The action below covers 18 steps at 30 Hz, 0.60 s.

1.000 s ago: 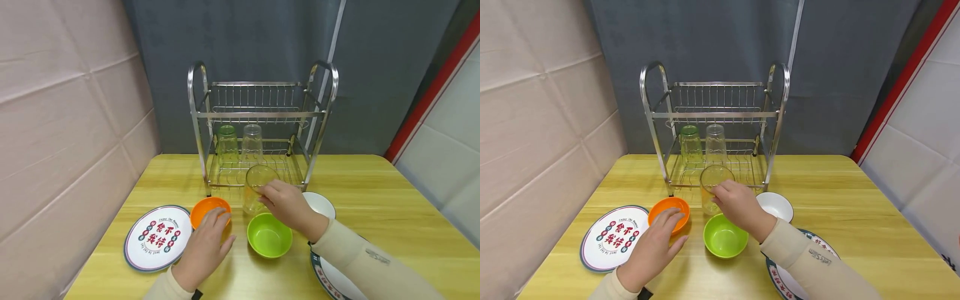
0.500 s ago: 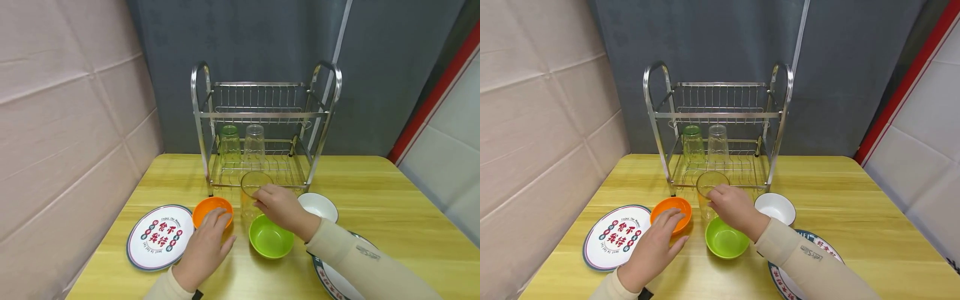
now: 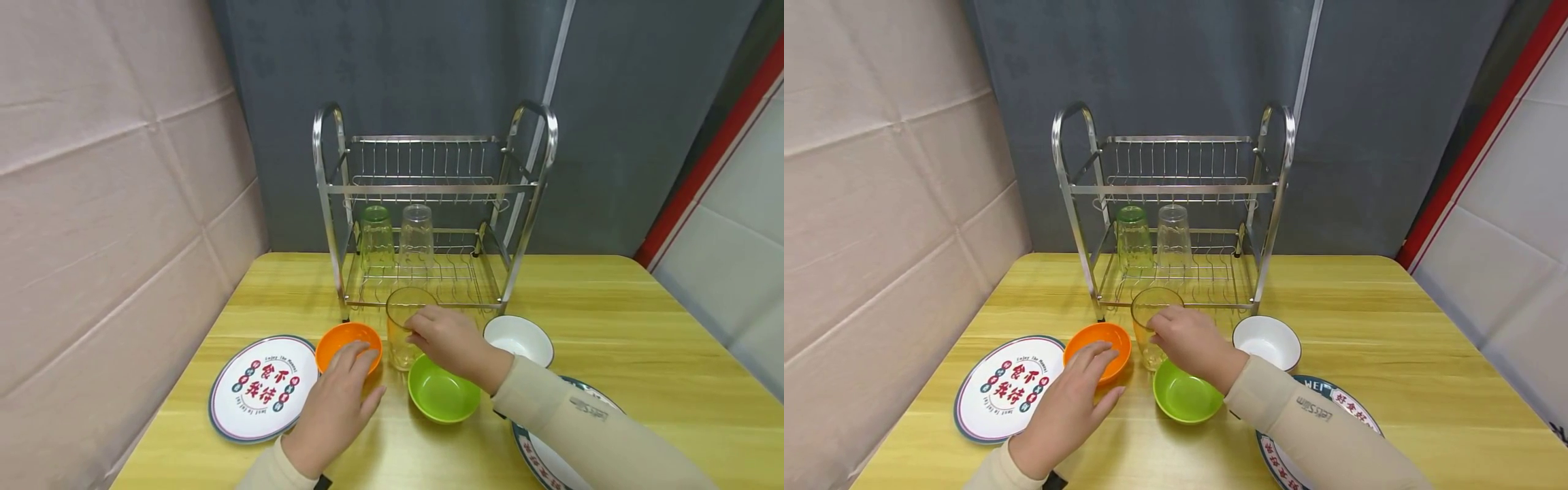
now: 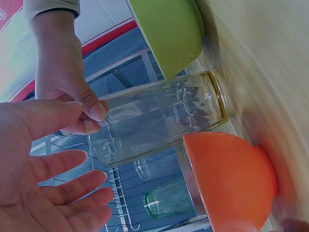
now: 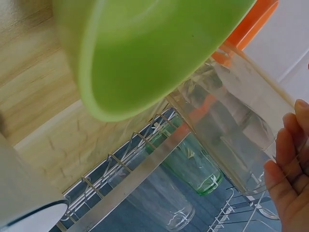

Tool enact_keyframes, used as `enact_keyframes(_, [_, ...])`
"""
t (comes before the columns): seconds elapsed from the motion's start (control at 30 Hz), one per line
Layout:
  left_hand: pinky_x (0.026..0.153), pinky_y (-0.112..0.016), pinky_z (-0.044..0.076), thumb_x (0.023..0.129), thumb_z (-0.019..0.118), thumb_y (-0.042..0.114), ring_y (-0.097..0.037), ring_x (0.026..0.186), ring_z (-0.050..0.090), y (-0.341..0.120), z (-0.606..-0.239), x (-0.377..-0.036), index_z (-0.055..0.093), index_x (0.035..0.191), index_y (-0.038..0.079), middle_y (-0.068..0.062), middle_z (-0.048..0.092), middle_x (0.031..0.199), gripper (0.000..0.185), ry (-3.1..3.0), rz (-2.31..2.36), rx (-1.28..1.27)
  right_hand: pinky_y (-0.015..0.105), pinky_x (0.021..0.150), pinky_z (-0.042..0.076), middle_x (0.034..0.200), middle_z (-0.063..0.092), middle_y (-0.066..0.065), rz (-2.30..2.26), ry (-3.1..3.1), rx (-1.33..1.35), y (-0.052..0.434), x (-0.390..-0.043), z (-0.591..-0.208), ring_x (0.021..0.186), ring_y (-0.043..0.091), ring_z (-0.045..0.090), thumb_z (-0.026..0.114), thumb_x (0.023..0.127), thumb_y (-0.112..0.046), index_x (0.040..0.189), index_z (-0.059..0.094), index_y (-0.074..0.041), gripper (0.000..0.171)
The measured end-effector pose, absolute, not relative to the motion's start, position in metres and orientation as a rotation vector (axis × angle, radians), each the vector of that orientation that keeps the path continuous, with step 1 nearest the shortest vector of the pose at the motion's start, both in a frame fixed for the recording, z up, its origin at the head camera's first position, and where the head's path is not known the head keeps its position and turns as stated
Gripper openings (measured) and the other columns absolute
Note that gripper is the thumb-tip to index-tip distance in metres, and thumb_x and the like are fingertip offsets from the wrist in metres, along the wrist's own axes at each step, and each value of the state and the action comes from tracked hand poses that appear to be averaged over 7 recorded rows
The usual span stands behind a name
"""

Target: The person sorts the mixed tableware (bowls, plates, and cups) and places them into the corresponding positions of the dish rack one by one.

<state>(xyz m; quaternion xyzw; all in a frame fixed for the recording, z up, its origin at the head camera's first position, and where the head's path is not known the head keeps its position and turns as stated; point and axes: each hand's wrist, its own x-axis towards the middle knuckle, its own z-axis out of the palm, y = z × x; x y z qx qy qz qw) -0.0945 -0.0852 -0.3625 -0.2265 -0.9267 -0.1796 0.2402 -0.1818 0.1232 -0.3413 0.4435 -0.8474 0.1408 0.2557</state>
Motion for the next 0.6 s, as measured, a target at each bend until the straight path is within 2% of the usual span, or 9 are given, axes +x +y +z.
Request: enact_keyframes(0.6, [0.079,-0.042,0.057,0.078,0.080,0.022,-0.027,0.114,0.055,-0.0858,-0.3622,-0.0976,0.060,0.117,0.005,-0.012,0.056,0.124,0.046,-2.542,-0.494,-0.619,0.025,0.072,0.056,0.093,0.069,0.001,0.354,-2.350,1.254,0.1173,-0.1847,-0.3406,0.083,0.014,0.064,0.075,0.084,-0.014,0.101,0.070,-0.008,0.018])
